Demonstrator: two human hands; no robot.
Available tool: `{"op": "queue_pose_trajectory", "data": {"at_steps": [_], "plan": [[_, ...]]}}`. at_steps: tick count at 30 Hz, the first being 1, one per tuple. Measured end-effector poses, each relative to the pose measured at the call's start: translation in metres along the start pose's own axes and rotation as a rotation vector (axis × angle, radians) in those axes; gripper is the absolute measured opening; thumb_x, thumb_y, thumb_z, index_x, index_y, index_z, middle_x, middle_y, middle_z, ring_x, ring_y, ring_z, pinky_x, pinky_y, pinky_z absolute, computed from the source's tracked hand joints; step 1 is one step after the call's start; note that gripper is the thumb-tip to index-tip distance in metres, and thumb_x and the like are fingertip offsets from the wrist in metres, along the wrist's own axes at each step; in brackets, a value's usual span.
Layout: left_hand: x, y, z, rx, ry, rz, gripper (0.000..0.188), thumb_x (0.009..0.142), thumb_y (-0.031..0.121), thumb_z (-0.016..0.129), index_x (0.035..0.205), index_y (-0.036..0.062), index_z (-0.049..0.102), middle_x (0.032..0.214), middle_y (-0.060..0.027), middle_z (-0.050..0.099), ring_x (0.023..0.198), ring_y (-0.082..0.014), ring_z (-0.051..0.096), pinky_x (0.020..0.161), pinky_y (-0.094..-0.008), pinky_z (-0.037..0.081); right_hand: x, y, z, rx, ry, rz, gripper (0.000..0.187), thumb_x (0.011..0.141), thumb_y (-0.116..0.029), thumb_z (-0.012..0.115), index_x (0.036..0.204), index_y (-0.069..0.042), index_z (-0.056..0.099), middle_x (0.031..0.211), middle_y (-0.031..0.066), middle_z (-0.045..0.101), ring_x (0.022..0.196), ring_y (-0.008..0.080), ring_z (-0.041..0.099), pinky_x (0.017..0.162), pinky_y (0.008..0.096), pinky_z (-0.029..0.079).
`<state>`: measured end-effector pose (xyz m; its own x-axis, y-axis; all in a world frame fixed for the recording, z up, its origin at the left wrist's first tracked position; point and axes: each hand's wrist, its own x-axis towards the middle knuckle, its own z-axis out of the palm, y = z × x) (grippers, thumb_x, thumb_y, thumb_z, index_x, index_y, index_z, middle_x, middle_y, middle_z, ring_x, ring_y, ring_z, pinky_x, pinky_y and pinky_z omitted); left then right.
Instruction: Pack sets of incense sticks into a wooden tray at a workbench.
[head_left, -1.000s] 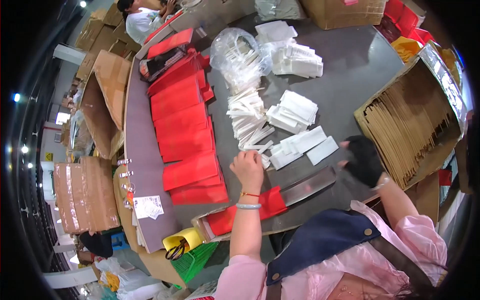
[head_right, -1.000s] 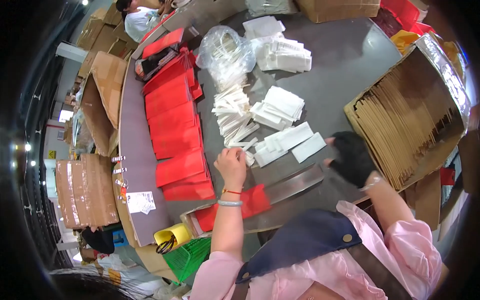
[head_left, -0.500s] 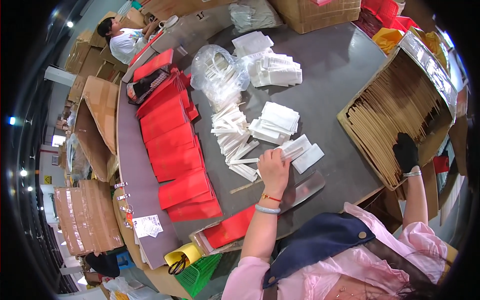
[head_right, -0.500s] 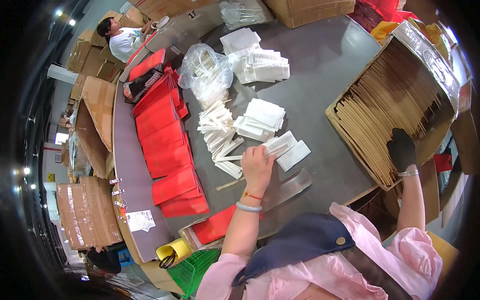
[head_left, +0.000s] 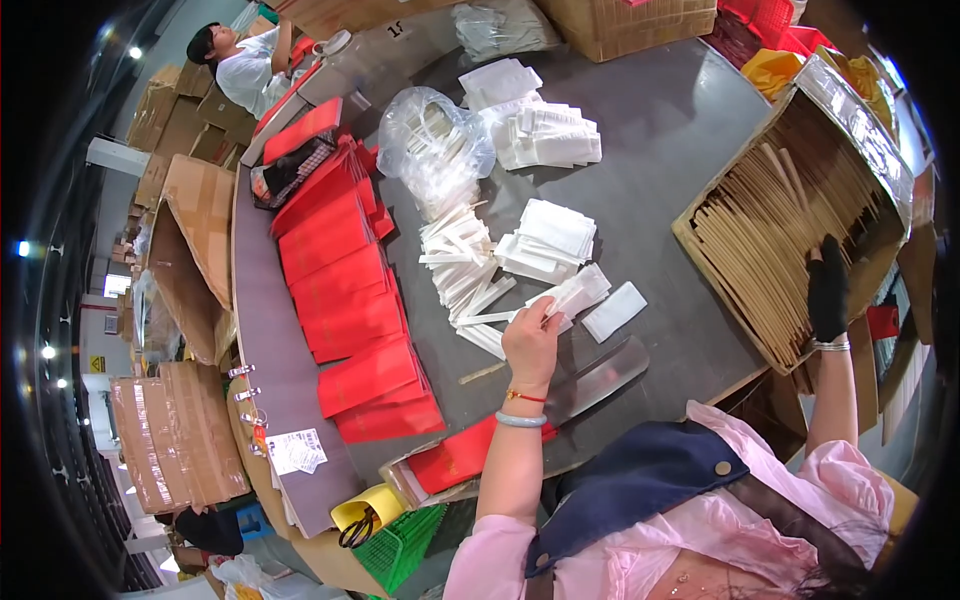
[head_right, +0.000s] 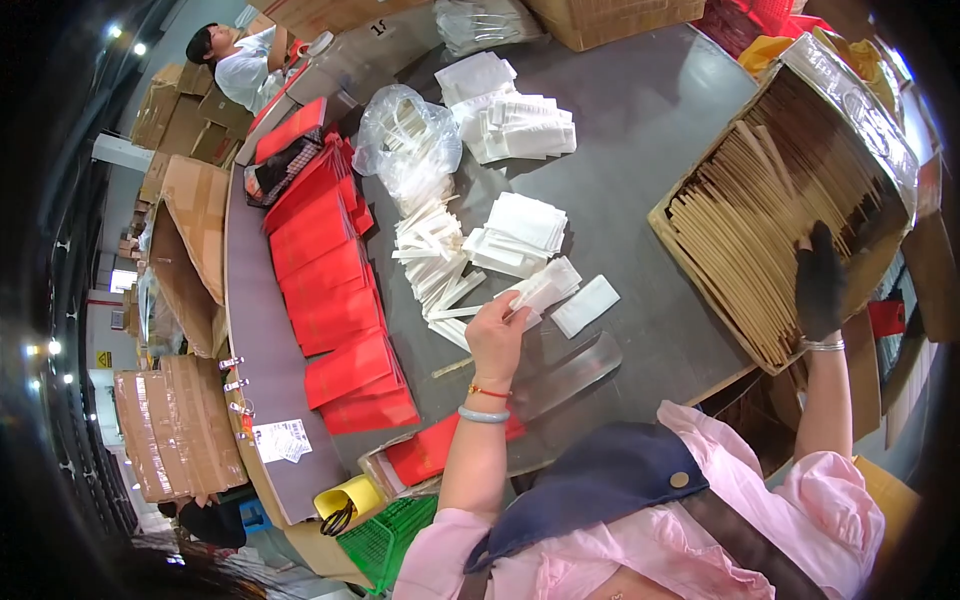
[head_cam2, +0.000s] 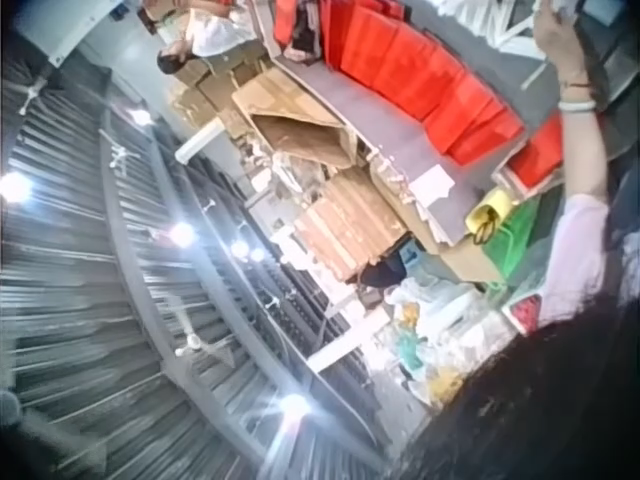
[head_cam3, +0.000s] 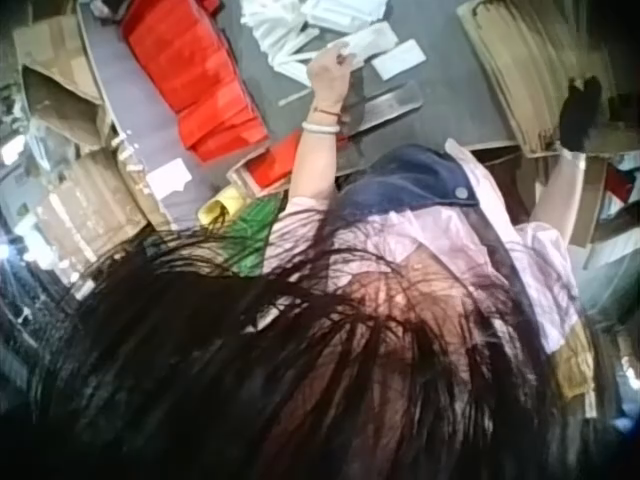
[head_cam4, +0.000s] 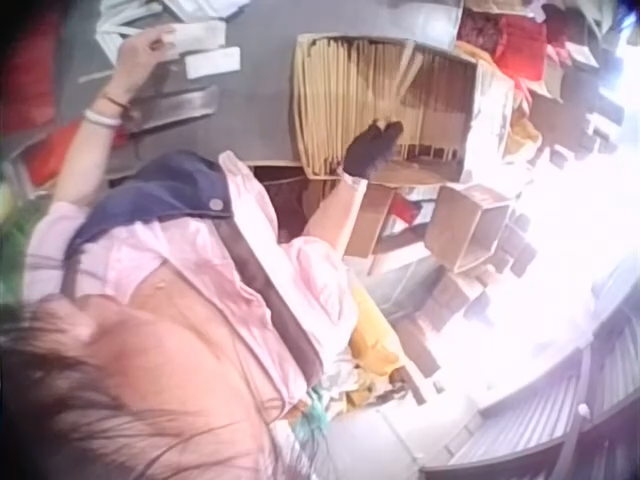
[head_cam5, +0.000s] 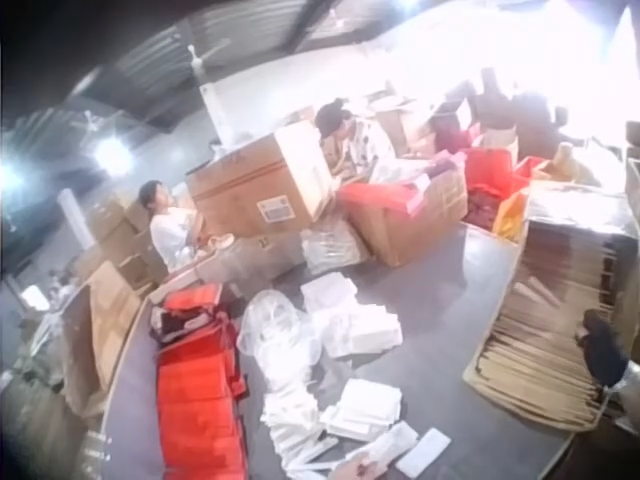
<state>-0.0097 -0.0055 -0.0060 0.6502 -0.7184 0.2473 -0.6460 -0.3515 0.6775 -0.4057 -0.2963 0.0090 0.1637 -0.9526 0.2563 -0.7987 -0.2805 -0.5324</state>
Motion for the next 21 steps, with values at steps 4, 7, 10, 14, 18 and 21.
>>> {"op": "queue_pose_trajectory", "data": {"at_steps": [4, 7, 10, 14, 18, 21], "plan": [[-0.004, 0.018, -0.019, -0.228, -0.036, -0.185, 0.025, 0.077, 0.011, 0.077, 0.101, 0.0083, 0.072, 0.074, -0.0098, 0.064, 0.067, -0.0213, 0.064, 0.064, -0.0317, 0.051, -0.031, -0.109, -0.013, 0.167, -0.045, -0.363, 0.025, 0.091, -0.009, 0.062, 0.115, 0.0, 0.064, 0.104, 0.0184, 0.066, 0.099, 0.0303, 0.063, 0.088, 0.0374, 0.048], [-0.037, 0.017, -0.043, -0.513, -0.235, -0.39, 0.022, 0.078, 0.01, 0.076, 0.099, 0.008, 0.073, 0.073, -0.0089, 0.064, 0.066, -0.0167, 0.063, 0.064, -0.027, 0.051, -0.044, -0.156, -0.009, 0.276, -0.379, -0.48, 0.015, 0.087, -0.003, 0.064, 0.102, -0.003, 0.068, 0.088, 0.0137, 0.058, 0.085, 0.0285, 0.059, 0.077, 0.0336, 0.047], [-0.065, 0.02, -0.045, -0.027, -0.39, 0.032, 0.028, 0.068, 0.013, 0.081, 0.094, 0.008, 0.073, 0.075, -0.0052, 0.065, 0.072, -0.0211, 0.058, 0.072, -0.0351, 0.049, -0.068, -0.182, 0.021, 0.237, -0.658, -0.596, 0.022, 0.081, -0.01, 0.069, 0.103, -0.01, 0.071, 0.082, 0.0106, 0.056, 0.079, 0.0286, 0.058, 0.071, 0.0366, 0.046], [-0.092, 0.028, -0.057, 0.066, -0.231, -0.064, 0.047, 0.062, 0.02, 0.084, 0.105, 0.0074, 0.07, 0.11, -0.0077, 0.06, 0.102, -0.0301, 0.052, 0.09, -0.0406, 0.042, -0.089, -0.19, 0.055, 0.219, -0.85, -0.762, 0.028, 0.081, -0.019, 0.069, 0.109, -0.019, 0.07, 0.076, 0.0116, 0.058, 0.077, 0.0301, 0.059, 0.065, 0.0419, 0.047], [-0.119, 0.011, -0.076, 0.252, -0.249, 0.003, 0.068, 0.059, 0.027, 0.085, 0.119, 0.0056, 0.062, 0.117, -0.0088, 0.057, 0.109, -0.0336, 0.048, 0.096, -0.045, 0.038, -0.102, -0.183, 0.073, -0.023, -0.821, -0.959, 0.021, 0.081, -0.021, 0.069, 0.101, -0.017, 0.07, 0.076, 0.0107, 0.059, 0.077, 0.0299, 0.06, 0.065, 0.042, 0.048], [-0.115, 0.025, -0.061, 0.191, -0.252, -0.032, 0.068, 0.059, 0.023, 0.086, 0.12, 0.0056, 0.062, 0.119, -0.0099, 0.056, 0.114, -0.0338, 0.048, 0.099, -0.0455, 0.038, -0.123, -0.188, 0.092, 0.186, -0.761, -1.017, 0.012, 0.08, -0.021, 0.069, 0.09, -0.013, 0.069, 0.077, 0.0104, 0.06, 0.079, 0.0301, 0.06, 0.067, 0.0424, 0.049]]}}
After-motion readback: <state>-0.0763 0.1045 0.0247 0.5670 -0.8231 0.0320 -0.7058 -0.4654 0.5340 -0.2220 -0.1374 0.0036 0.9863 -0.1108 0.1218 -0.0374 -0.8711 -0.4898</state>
